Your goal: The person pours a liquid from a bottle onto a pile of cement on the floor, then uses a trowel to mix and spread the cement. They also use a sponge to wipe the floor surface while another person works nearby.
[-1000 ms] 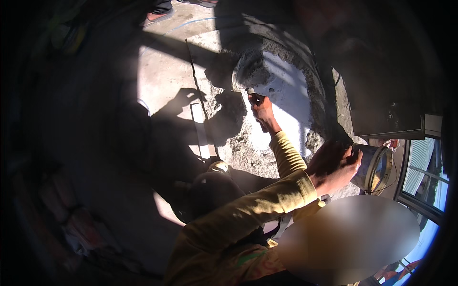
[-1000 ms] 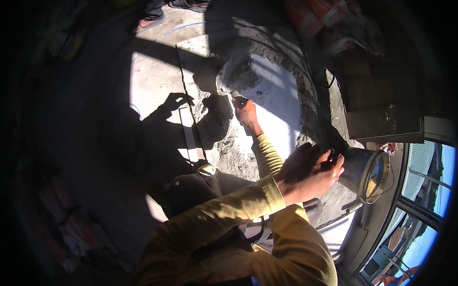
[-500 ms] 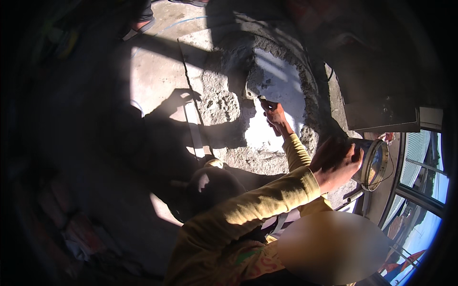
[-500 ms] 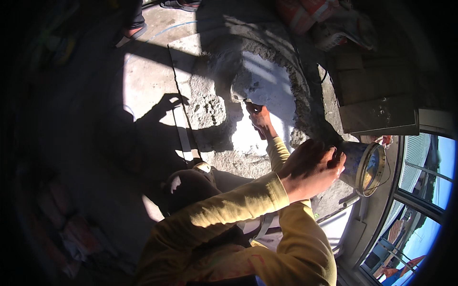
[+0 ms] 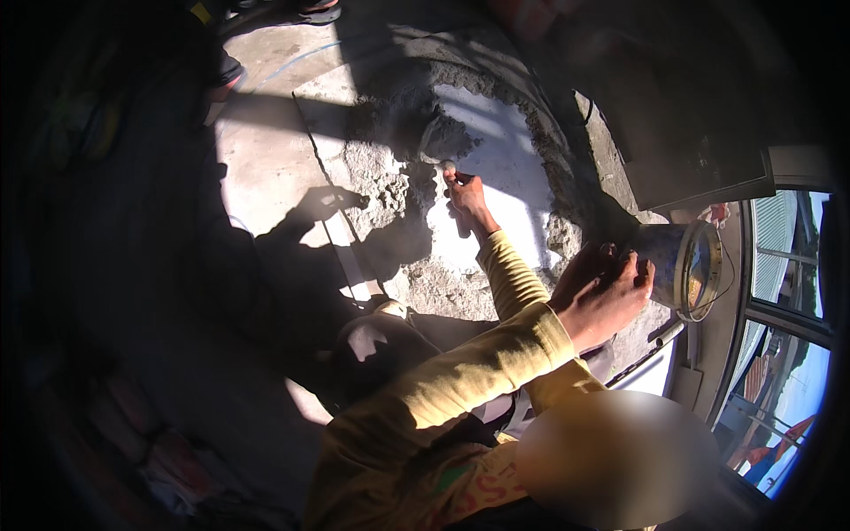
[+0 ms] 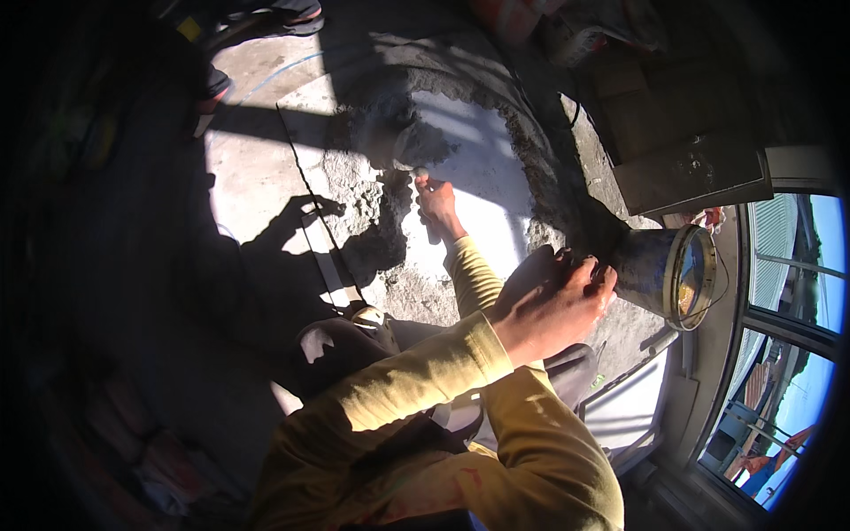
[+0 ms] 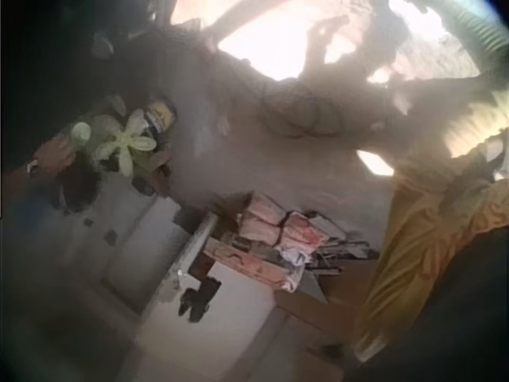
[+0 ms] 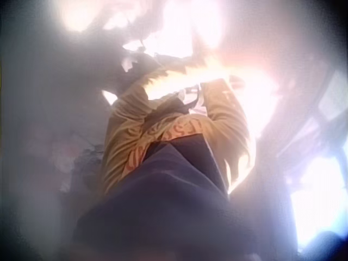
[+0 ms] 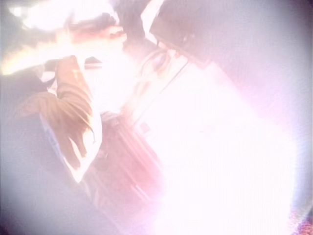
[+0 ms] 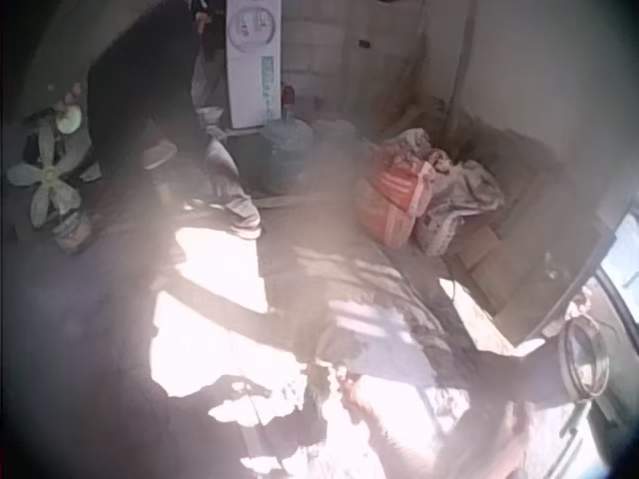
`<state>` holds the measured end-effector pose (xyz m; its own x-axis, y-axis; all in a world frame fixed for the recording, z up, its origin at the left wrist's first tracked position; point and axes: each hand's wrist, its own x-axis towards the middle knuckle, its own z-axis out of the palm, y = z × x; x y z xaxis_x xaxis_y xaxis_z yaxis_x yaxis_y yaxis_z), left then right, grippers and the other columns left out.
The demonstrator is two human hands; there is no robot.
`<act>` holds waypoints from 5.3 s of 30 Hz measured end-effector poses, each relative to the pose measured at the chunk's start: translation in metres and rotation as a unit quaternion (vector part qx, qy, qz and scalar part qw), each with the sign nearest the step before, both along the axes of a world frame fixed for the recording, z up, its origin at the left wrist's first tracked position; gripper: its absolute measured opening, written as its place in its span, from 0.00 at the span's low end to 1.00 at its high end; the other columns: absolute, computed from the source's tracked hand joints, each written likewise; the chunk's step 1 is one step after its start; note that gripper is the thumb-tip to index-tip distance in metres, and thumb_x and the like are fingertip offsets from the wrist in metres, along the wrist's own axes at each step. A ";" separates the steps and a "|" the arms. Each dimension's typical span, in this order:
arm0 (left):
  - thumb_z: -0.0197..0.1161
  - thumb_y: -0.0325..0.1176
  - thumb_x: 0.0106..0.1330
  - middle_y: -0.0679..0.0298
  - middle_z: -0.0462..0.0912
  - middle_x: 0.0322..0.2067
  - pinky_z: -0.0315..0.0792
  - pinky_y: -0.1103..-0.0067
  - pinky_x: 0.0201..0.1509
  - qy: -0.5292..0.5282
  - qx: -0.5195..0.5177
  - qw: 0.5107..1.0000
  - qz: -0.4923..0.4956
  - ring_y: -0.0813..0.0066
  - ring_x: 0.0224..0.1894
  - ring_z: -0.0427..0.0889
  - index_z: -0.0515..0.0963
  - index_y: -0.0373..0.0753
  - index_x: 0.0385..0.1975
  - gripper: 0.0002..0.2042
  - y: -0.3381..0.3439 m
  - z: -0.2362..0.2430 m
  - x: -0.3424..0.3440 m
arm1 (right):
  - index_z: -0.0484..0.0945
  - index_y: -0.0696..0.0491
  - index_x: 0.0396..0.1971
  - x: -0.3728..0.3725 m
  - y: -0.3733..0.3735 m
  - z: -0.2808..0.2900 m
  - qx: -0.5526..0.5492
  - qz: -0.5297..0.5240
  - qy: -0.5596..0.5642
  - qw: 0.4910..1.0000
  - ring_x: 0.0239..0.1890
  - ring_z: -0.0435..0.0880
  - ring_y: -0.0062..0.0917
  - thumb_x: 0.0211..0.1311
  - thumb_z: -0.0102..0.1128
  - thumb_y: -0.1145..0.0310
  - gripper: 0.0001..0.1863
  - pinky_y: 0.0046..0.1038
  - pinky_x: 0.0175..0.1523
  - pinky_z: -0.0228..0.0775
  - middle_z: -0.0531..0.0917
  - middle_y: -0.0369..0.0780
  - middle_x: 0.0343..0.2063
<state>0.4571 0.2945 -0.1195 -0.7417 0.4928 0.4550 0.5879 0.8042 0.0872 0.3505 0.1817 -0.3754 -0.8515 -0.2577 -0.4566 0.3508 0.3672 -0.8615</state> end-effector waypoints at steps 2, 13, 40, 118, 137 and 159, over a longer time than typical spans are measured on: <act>0.56 0.39 0.68 0.58 0.84 0.52 0.60 0.50 0.72 0.014 0.012 1.000 0.025 0.57 0.65 0.72 0.87 0.39 0.49 0.18 -0.003 0.003 0.001 | 0.83 0.52 0.37 0.012 0.006 0.002 0.049 -0.024 -0.012 0.998 0.15 0.73 0.18 0.73 0.62 0.51 0.17 0.28 0.18 0.66 0.77 0.32 0.18; 0.66 0.34 0.70 0.56 0.80 0.32 0.79 0.69 0.39 -0.177 0.324 0.929 -0.028 0.59 0.33 0.83 0.74 0.38 0.35 0.09 -0.044 0.046 -0.002 | 0.86 0.55 0.44 -0.009 -0.073 -0.033 0.050 -0.087 0.094 0.990 0.29 0.80 0.24 0.74 0.61 0.61 0.13 0.34 0.41 0.75 0.84 0.39 0.25; 0.56 0.34 0.70 0.41 0.76 0.57 0.61 0.49 0.73 -0.189 0.235 0.953 -0.001 0.43 0.61 0.77 0.71 0.34 0.63 0.23 0.011 0.004 0.024 | 0.87 0.59 0.45 -0.043 -0.094 -0.016 0.180 0.050 0.064 0.980 0.47 0.89 0.41 0.66 0.68 0.47 0.26 0.36 0.52 0.78 0.90 0.52 0.39; 0.59 0.37 0.66 0.48 0.78 0.51 0.66 0.49 0.69 -0.195 0.182 0.963 0.037 0.46 0.56 0.77 0.74 0.37 0.58 0.21 0.008 0.023 0.038 | 0.83 0.54 0.39 0.060 0.204 0.037 0.020 0.230 -0.029 0.973 0.26 0.82 0.37 0.57 0.69 0.65 0.13 0.35 0.31 0.73 0.83 0.43 0.23; 0.61 0.34 0.65 0.46 0.79 0.51 0.69 0.52 0.67 -0.245 0.135 0.960 0.008 0.47 0.56 0.79 0.74 0.34 0.57 0.21 0.001 0.032 0.041 | 0.85 0.51 0.39 0.013 0.133 0.011 0.019 0.088 -0.054 0.994 0.17 0.75 0.26 0.65 0.66 0.66 0.07 0.31 0.22 0.66 0.80 0.36 0.18; 0.60 0.35 0.65 0.52 0.82 0.43 0.71 0.56 0.64 -0.215 0.183 0.959 0.029 0.54 0.51 0.82 0.76 0.34 0.54 0.19 -0.009 0.042 0.042 | 0.81 0.61 0.56 0.019 0.164 0.014 0.102 0.214 0.087 0.968 0.23 0.78 0.20 0.61 0.54 0.74 0.22 0.26 0.26 0.70 0.83 0.35 0.25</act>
<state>0.4988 0.2858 -0.0775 -0.9208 0.3116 0.2346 0.3895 0.7040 0.5938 0.3694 0.3461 -0.3614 -0.7550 -0.5236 -0.3947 -0.0147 0.6153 -0.7881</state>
